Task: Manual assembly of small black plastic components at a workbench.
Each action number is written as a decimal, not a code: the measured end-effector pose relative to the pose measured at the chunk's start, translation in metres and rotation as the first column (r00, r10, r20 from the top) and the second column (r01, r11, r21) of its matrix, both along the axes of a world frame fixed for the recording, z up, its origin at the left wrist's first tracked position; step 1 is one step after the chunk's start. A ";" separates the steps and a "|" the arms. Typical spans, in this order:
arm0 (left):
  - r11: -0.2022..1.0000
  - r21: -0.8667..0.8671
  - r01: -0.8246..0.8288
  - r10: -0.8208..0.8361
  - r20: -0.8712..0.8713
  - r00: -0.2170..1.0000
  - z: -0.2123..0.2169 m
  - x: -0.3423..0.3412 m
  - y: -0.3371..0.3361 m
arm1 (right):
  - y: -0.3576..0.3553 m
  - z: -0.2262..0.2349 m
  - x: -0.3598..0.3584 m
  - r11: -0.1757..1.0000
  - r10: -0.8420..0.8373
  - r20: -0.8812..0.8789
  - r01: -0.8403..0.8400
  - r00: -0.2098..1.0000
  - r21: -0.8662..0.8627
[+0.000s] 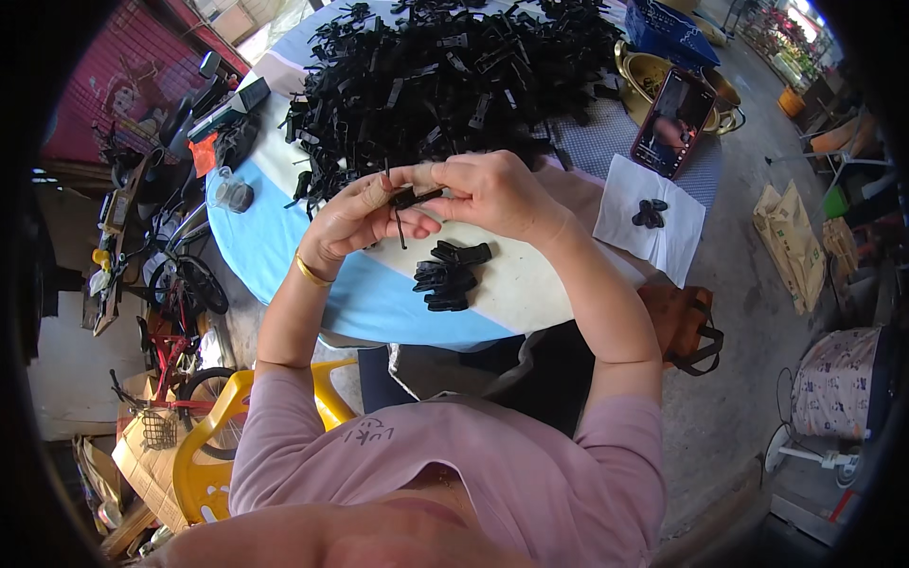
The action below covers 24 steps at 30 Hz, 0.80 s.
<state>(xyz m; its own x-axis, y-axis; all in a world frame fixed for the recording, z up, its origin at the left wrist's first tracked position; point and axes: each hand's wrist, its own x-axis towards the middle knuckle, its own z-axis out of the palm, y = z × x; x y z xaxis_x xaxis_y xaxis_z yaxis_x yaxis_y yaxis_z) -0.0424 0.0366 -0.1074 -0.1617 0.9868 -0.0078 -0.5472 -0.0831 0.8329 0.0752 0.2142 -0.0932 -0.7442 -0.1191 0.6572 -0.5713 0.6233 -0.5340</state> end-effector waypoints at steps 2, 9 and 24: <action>0.991 -0.030 0.132 -0.132 -0.002 0.991 0.004 -0.001 -0.001 | 0.002 0.002 0.003 0.978 -0.048 0.004 0.046 0.999 0.202; 0.995 0.011 -0.096 0.096 -0.018 0.995 -0.004 0.002 -0.002 | -0.013 0.005 0.001 0.996 -0.083 0.107 0.087 0.991 -0.037; 0.853 0.167 -0.495 0.501 -0.531 0.683 -0.002 0.023 0.007 | -0.017 -0.009 -0.005 0.814 0.245 0.497 0.101 0.832 -0.571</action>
